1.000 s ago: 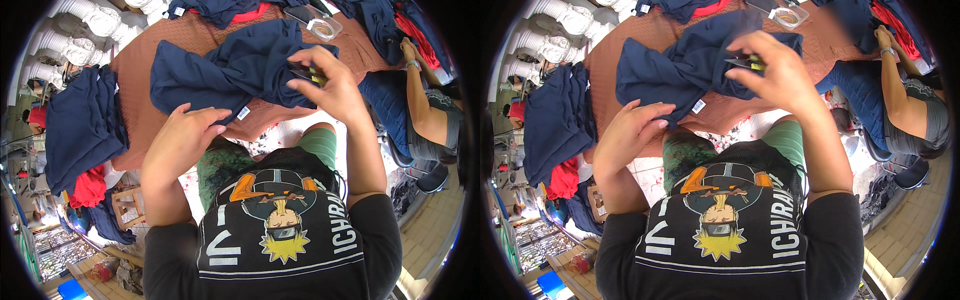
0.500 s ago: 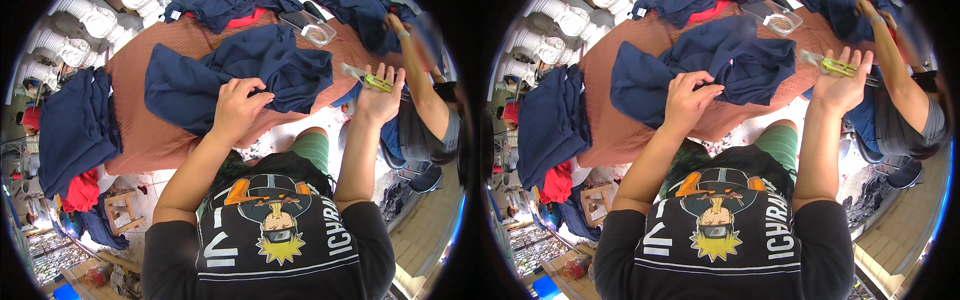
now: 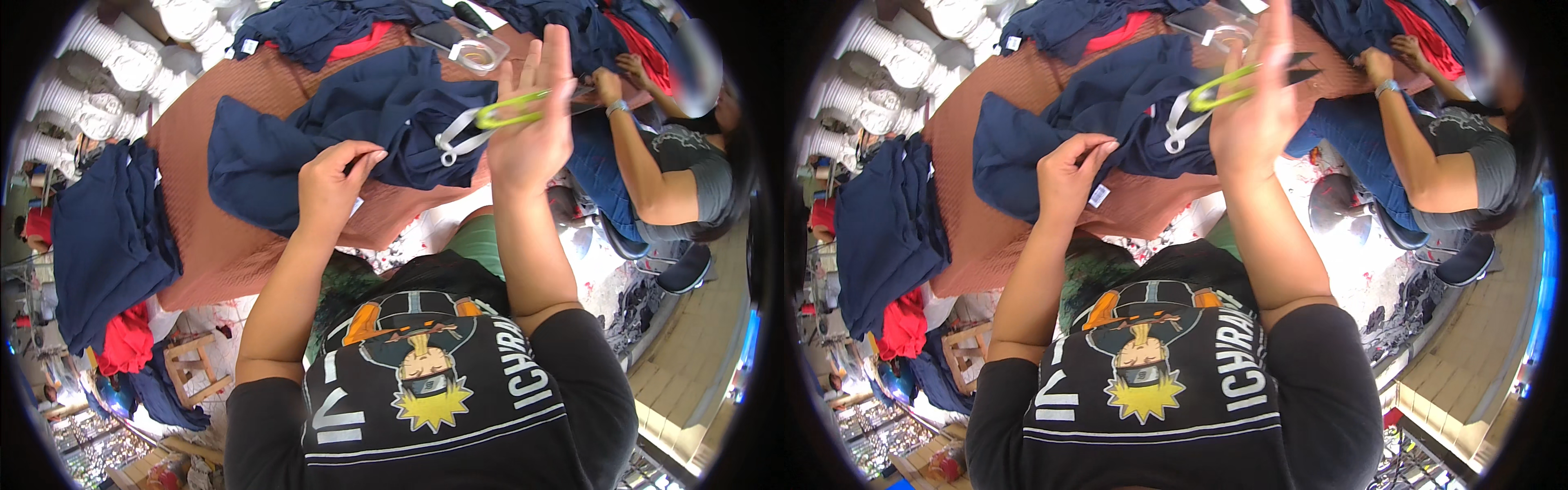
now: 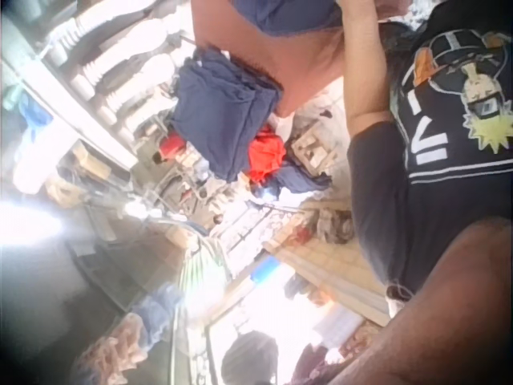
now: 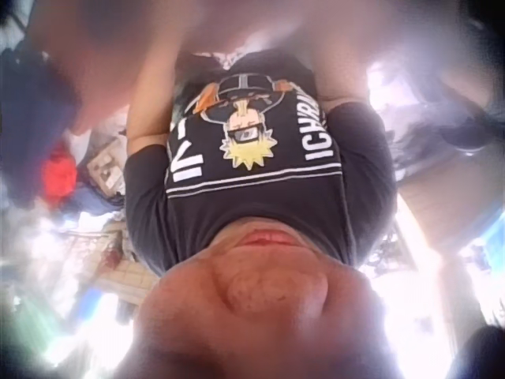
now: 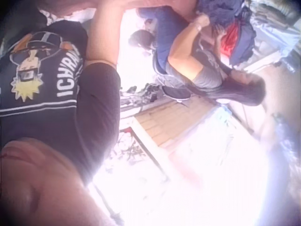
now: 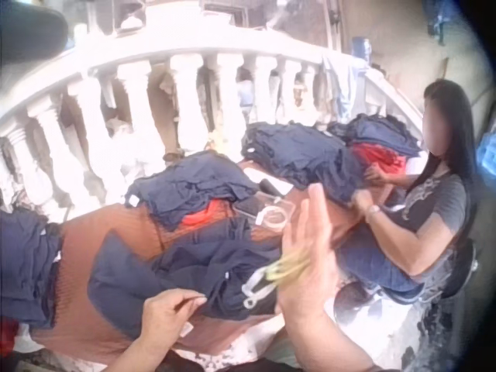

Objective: The person trims loose threads from several navy blue shirts using snips. The person handles the shirts one at a time, turning them over and inspecting labels and seams while removing excess thread.

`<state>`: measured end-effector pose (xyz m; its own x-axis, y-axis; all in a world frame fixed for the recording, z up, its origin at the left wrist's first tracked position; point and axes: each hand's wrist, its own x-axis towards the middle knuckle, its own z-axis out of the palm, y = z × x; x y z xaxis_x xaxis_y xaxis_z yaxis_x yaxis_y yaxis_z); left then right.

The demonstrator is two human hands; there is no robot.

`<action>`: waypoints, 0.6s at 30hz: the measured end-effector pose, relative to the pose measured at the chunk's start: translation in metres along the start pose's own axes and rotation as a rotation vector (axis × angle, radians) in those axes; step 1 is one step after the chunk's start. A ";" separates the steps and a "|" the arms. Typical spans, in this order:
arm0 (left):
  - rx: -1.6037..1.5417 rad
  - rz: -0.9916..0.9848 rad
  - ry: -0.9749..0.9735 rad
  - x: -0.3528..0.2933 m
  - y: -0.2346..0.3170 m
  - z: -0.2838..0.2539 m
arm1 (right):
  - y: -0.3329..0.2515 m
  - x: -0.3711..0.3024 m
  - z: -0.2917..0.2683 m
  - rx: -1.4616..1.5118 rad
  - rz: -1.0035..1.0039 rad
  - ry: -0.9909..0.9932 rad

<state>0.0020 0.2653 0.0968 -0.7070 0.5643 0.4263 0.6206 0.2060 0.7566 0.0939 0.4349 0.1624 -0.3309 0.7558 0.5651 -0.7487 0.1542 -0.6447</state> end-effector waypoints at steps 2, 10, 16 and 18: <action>0.002 0.038 0.007 -0.001 0.001 -0.001 | -0.002 0.028 -0.024 0.337 0.199 0.234; 0.050 0.169 0.010 0.007 0.005 0.004 | 0.012 0.033 -0.068 -0.345 0.204 0.090; 0.028 0.144 0.000 0.000 0.003 -0.003 | 0.008 0.023 -0.059 -1.345 -0.394 -0.548; 0.067 0.156 -0.004 0.003 0.003 -0.004 | 0.018 0.026 -0.061 -0.948 -0.230 -0.502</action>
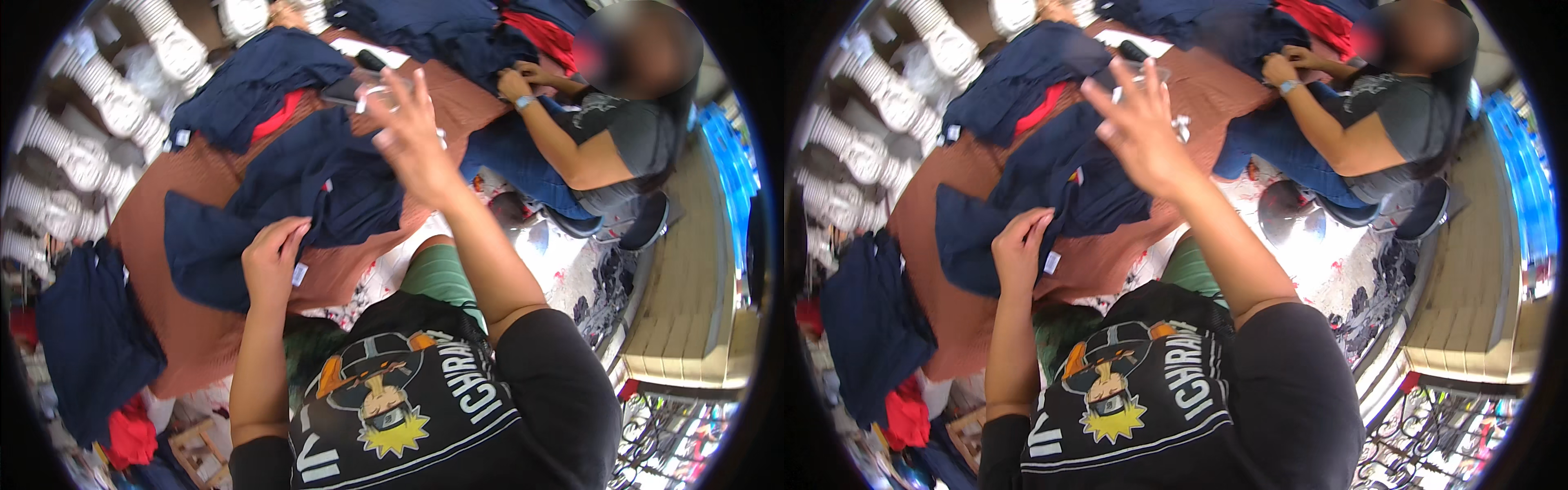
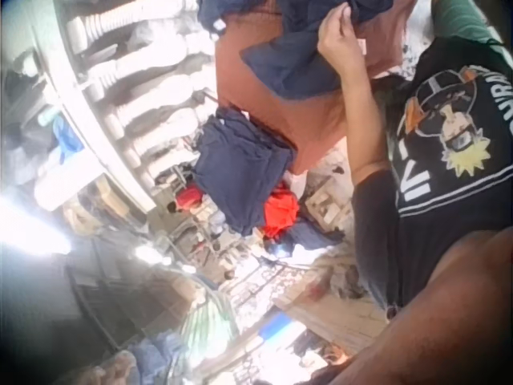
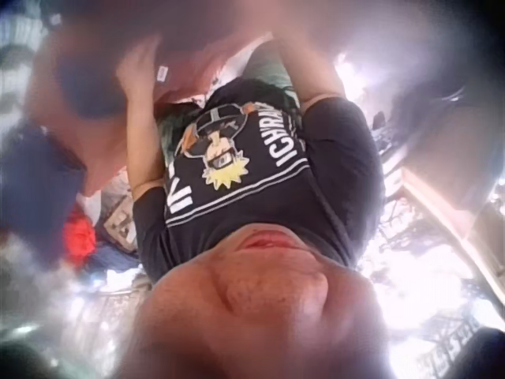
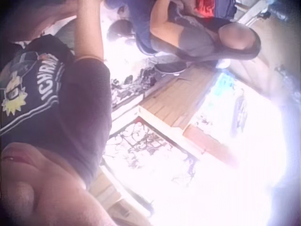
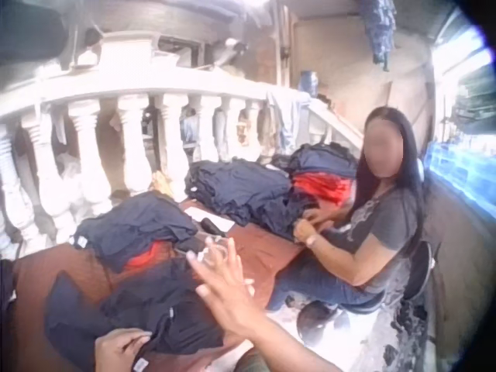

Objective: The person trims loose threads from several navy blue shirts using snips. The person handles the shirts one at a time, turning them over and inspecting labels and seams while removing excess thread.

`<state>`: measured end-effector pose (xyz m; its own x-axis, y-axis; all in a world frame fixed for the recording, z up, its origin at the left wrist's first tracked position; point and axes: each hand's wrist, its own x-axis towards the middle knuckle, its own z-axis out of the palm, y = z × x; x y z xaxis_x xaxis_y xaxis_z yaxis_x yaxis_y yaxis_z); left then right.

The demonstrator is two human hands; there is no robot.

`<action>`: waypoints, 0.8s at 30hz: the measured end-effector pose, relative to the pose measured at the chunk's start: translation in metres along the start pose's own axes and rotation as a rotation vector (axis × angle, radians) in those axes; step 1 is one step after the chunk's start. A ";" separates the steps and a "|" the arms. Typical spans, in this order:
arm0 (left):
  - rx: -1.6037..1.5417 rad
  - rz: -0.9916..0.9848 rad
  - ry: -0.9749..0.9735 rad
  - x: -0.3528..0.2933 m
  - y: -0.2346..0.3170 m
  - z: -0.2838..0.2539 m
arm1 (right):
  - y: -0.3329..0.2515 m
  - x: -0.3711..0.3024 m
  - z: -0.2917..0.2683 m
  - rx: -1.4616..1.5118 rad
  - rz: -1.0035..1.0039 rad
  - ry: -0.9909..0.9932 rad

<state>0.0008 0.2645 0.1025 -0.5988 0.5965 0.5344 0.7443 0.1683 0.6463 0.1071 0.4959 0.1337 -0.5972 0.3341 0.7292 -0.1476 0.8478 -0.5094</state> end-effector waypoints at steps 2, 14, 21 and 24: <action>-0.035 -0.019 -0.003 0.002 -0.002 0.000 | -0.009 0.017 -0.010 0.821 0.230 0.244; -0.156 -0.270 -0.109 0.005 0.002 -0.011 | 0.012 0.008 -0.010 1.119 0.503 -0.052; -0.241 -0.289 -0.193 0.011 -0.005 -0.012 | -0.051 -0.014 0.014 0.161 0.201 -0.691; -0.211 -0.295 -0.218 0.013 -0.003 -0.012 | -0.049 -0.013 0.017 0.154 0.128 -0.642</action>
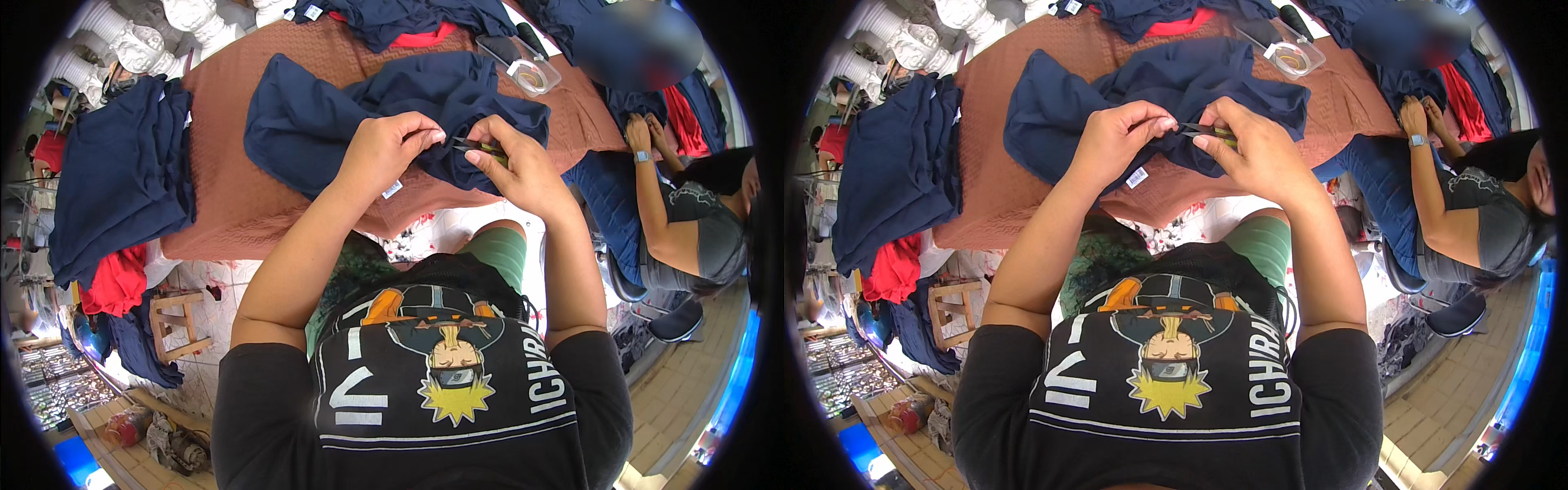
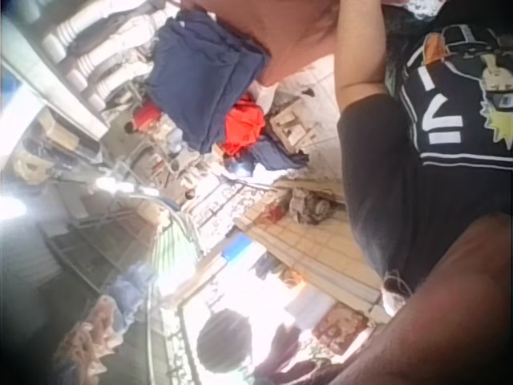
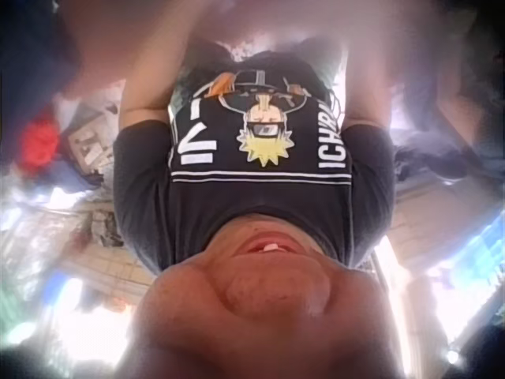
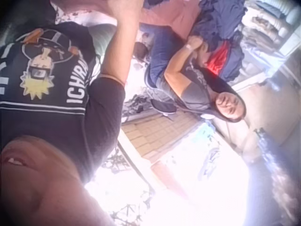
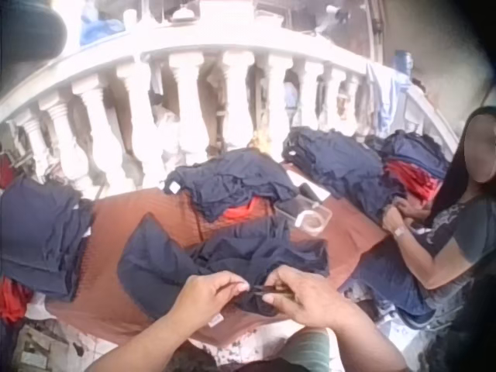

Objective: The person trims loose threads from several navy blue shirts using snips. The person handles the shirts one at a time, turning them over and inspecting labels and seams while removing excess thread.

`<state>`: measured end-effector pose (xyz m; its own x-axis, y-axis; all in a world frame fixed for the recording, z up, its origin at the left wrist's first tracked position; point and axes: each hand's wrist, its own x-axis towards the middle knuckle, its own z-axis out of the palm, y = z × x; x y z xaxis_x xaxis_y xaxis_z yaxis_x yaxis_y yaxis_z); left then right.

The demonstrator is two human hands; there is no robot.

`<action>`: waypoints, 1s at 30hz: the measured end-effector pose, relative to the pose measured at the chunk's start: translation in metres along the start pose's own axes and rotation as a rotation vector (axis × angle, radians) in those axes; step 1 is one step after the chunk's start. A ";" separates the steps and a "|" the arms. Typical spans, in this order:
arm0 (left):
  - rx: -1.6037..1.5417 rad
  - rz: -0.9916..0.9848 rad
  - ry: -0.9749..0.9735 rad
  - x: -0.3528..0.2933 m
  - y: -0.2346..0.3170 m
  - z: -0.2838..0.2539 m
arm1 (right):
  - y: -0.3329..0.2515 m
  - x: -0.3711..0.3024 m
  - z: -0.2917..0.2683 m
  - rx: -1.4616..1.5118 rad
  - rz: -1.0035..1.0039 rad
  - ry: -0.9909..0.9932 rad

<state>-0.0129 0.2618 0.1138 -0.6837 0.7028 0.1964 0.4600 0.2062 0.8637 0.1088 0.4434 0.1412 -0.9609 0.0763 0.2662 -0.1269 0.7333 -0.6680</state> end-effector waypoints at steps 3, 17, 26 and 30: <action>0.005 0.004 0.000 0.000 -0.002 0.001 | 0.002 0.002 0.001 -0.076 -0.089 0.054; 0.004 0.022 0.032 -0.003 0.001 0.003 | 0.001 0.009 0.010 -0.125 -0.128 0.057; 0.232 0.279 -0.231 -0.012 0.009 -0.036 | 0.003 0.010 0.010 -0.213 -0.108 0.022; 0.382 0.082 -0.541 -0.049 0.042 -0.099 | 0.000 0.007 0.000 -0.109 -0.025 0.144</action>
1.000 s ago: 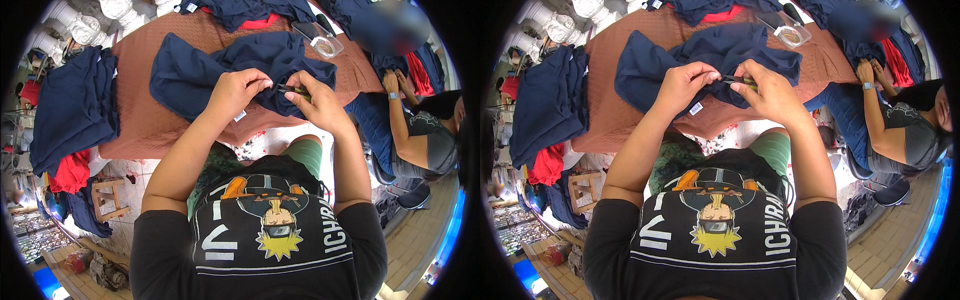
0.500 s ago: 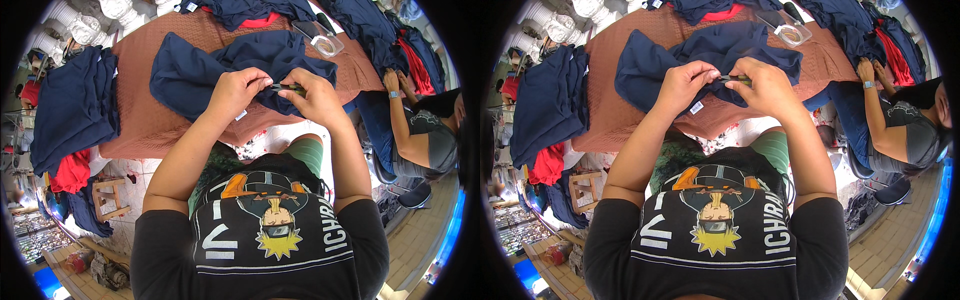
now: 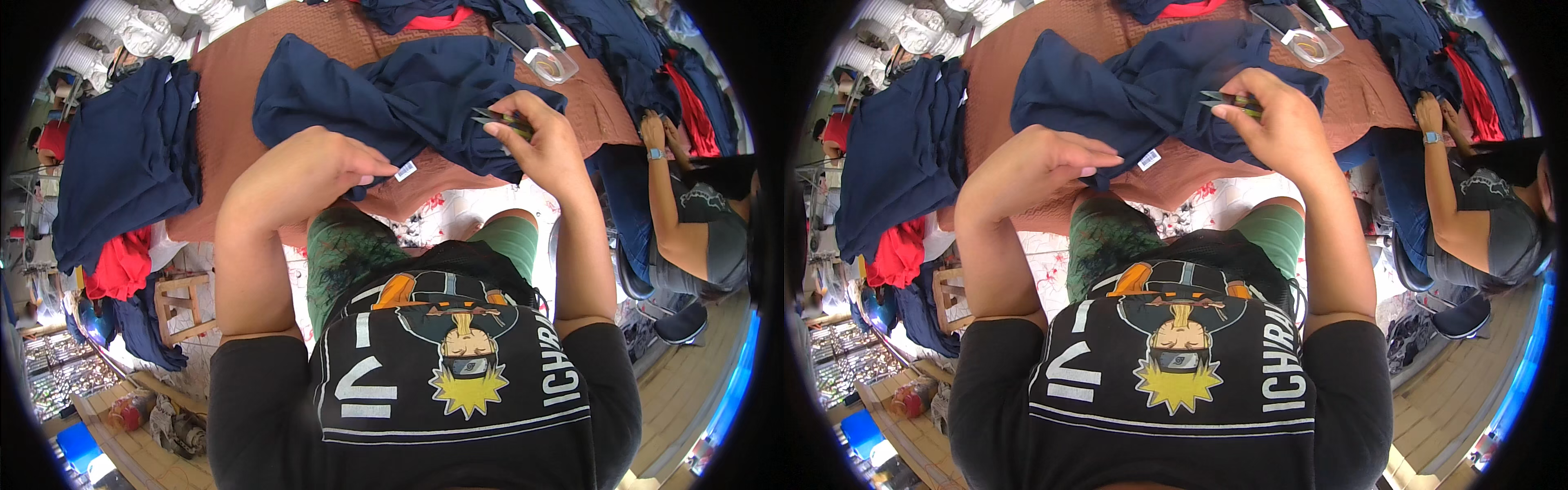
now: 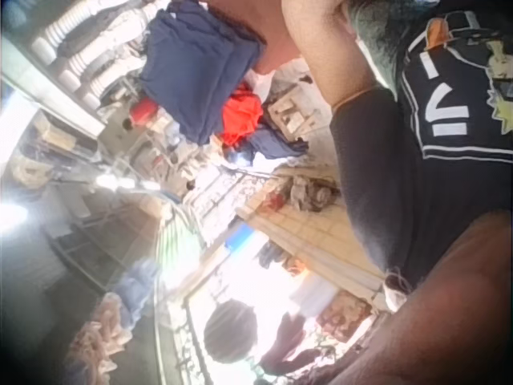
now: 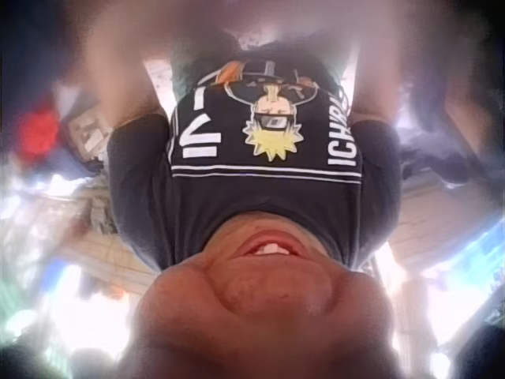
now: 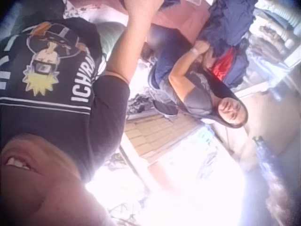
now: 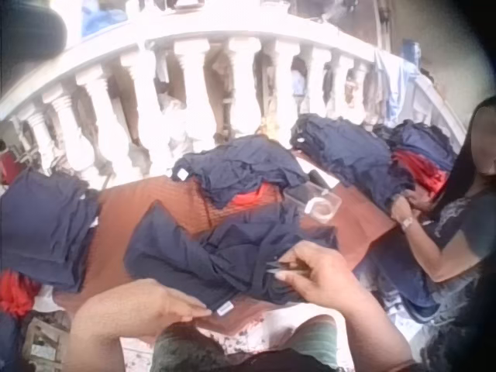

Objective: The person trims loose threads from several navy blue shirts using snips. The person handles the shirts one at a time, turning them over and inspecting labels and seams while removing excess thread.

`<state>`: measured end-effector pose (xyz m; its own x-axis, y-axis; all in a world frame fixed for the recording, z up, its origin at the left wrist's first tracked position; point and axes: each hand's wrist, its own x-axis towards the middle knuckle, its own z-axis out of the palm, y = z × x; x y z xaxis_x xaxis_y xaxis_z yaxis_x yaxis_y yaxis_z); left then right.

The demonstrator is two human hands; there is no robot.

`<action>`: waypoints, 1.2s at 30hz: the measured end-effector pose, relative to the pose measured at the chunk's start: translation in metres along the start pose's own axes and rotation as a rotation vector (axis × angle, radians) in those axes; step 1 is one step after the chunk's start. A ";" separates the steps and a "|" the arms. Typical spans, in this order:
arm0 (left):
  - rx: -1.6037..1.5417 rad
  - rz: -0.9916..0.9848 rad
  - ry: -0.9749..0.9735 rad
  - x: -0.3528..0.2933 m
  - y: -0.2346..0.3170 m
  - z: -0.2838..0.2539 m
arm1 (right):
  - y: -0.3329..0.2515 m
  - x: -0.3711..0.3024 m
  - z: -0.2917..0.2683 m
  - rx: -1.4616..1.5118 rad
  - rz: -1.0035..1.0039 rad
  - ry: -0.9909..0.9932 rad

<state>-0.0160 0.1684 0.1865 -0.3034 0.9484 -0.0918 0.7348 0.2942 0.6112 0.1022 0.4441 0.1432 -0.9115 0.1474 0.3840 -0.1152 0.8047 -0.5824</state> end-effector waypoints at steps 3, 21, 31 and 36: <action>-0.070 -0.245 0.138 0.002 -0.004 0.010 | 0.004 -0.001 0.005 0.110 0.110 -0.012; -0.149 0.083 0.827 0.049 -0.012 0.053 | 0.015 0.016 0.005 0.399 0.116 -0.043; -1.292 0.023 0.434 0.080 -0.026 0.048 | 0.015 0.016 0.017 0.459 0.284 -0.130; -1.351 -0.049 0.420 0.081 -0.021 0.046 | 0.009 0.014 0.015 0.200 0.141 -0.034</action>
<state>-0.0280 0.2446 0.1307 -0.6423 0.7653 -0.0433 -0.3466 -0.2396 0.9069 0.0828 0.4450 0.1321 -0.9363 0.2285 0.2666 -0.0585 0.6471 -0.7602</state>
